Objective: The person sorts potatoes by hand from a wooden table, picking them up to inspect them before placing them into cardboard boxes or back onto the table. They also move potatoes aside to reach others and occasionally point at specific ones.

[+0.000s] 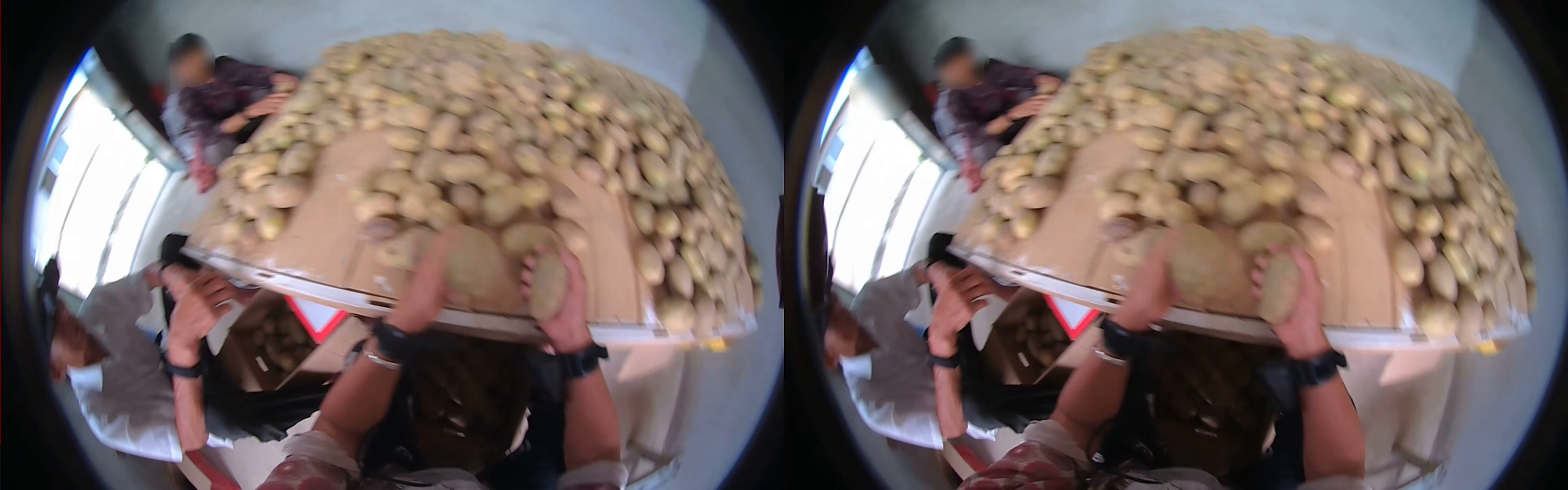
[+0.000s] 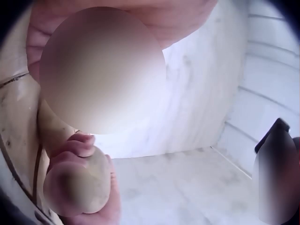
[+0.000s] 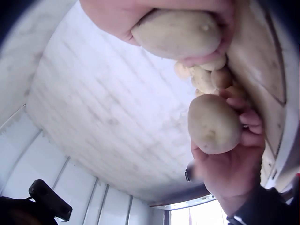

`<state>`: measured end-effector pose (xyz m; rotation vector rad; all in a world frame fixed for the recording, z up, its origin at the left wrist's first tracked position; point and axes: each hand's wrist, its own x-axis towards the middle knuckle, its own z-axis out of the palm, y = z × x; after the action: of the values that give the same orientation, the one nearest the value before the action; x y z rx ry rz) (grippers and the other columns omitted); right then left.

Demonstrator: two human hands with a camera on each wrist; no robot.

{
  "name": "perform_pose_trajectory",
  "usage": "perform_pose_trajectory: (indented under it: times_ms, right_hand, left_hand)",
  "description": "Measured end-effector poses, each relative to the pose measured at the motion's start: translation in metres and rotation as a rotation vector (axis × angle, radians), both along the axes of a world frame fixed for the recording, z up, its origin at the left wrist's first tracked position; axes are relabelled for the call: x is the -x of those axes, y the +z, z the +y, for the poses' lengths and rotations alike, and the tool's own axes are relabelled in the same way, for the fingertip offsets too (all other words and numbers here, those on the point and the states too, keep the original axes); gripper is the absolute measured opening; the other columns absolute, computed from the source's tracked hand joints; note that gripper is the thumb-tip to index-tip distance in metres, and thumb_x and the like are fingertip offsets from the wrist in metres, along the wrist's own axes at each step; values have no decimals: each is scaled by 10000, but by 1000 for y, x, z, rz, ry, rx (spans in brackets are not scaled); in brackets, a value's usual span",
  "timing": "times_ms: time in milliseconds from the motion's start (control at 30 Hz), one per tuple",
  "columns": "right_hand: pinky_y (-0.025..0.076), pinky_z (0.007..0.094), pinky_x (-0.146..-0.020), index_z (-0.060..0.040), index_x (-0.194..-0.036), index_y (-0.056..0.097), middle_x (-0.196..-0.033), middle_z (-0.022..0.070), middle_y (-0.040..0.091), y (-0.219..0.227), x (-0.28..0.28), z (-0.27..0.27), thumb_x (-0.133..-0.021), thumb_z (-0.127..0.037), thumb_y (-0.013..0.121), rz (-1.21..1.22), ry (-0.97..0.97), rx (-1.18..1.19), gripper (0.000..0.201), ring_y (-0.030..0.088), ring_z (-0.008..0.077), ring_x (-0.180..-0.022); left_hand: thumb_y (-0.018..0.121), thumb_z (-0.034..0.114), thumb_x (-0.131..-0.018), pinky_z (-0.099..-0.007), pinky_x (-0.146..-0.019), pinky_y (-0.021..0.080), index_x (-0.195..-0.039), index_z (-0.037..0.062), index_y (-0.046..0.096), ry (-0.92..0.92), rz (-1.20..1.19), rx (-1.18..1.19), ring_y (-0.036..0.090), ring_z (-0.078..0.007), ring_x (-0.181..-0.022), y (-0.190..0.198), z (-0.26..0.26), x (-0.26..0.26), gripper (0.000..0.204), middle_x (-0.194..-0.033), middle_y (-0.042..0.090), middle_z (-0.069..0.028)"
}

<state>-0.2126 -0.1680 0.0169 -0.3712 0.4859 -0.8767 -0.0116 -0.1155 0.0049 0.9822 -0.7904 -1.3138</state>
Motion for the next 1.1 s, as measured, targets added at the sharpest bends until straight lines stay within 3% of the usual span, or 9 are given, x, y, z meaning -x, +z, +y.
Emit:
perform_pose_trajectory:
  times_ms: [67, 100, 200, 333, 433, 533, 733, 800, 1100]
  right_hand:
    - [454, 283, -547, -86, -1037, 511, -846, 59, 547, 8, -5, 3, -868, -436, 457, 82, -6, -10, 392, 530, 172, -670]
    - [452, 285, -524, -86, -1030, 512, -843, 62, 545, 10, -5, 5, -869, -436, 448, 55, -8, 6, 391, 527, 175, -655]
    - [470, 276, -561, -64, -1064, 482, -896, 87, 540, 14, 0, 6, -914, -397, 404, -156, 40, 49, 374, 522, 176, -665]
    - [422, 276, -618, -49, -1115, 409, -956, 82, 473, 21, 8, 0, -928, -297, 409, -384, 99, 136, 311, 463, 161, -744]
    - [393, 282, -563, -48, -1107, 422, -946, 89, 466, 18, 10, -5, -938, -328, 367, -346, 14, 76, 331, 450, 181, -718]
    - [400, 280, -566, -52, -1107, 419, -948, 92, 468, 18, 7, -5, -941, -319, 366, -283, 14, 112, 319, 451, 183, -725]
    - [475, 291, -643, -39, -1071, 437, -932, 84, 479, 14, -17, 1, -933, -313, 403, -132, -24, 84, 309, 494, 178, -769]
    - [482, 271, -683, -30, -1052, 442, -917, 77, 481, 15, -29, 10, -926, -304, 420, 185, -274, 173, 303, 496, 165, -774]
    - [434, 249, -651, -41, -1031, 453, -884, 67, 474, 6, -24, 1, -941, -251, 371, 19, -73, 333, 243, 471, 145, -776]
  left_hand:
    - [398, 350, -936, -350, -934, 409, -1219, 80, 446, 69, -243, 95, 486, -165, -1124, 1, 8, 5, 393, -1195, 512, -43]
    - [409, 339, -939, -344, -949, 396, -1231, 85, 440, 70, -175, 62, 460, -147, -1152, 22, 13, 18, 388, -1211, 496, -44]
    - [442, 377, -924, -314, -920, 411, -1236, 117, 444, -146, 203, 22, 462, -103, -1122, -25, -6, 21, 405, -1194, 493, -10]
    - [525, 237, -852, -322, -1039, 248, -1357, 110, 288, -111, 289, 123, 323, -251, -1230, -10, 3, 34, 571, -1315, 345, -74]
    - [496, 405, -867, -326, -959, 329, -1298, 136, 366, -203, 587, -88, 363, -196, -1189, 24, 8, 33, 524, -1271, 396, -51]
    - [406, 501, -887, -357, -822, 449, -1311, 207, 336, -117, 264, -122, 369, -136, -1185, 30, 14, 28, 520, -1302, 358, -4]
    - [460, 447, -882, -281, -696, 502, -1135, 105, 486, -222, 509, 45, 573, -123, -905, 31, 10, 27, 426, -1028, 568, -30]
    - [474, 429, -881, -266, -668, 504, -1081, 84, 505, -115, 497, -6, 587, -117, -829, 27, 9, 32, 400, -963, 586, -29]
    - [508, 334, -890, -248, -662, 506, -1050, 35, 455, -27, 587, 45, 588, -119, -732, 26, 10, 34, 344, -863, 587, -61]
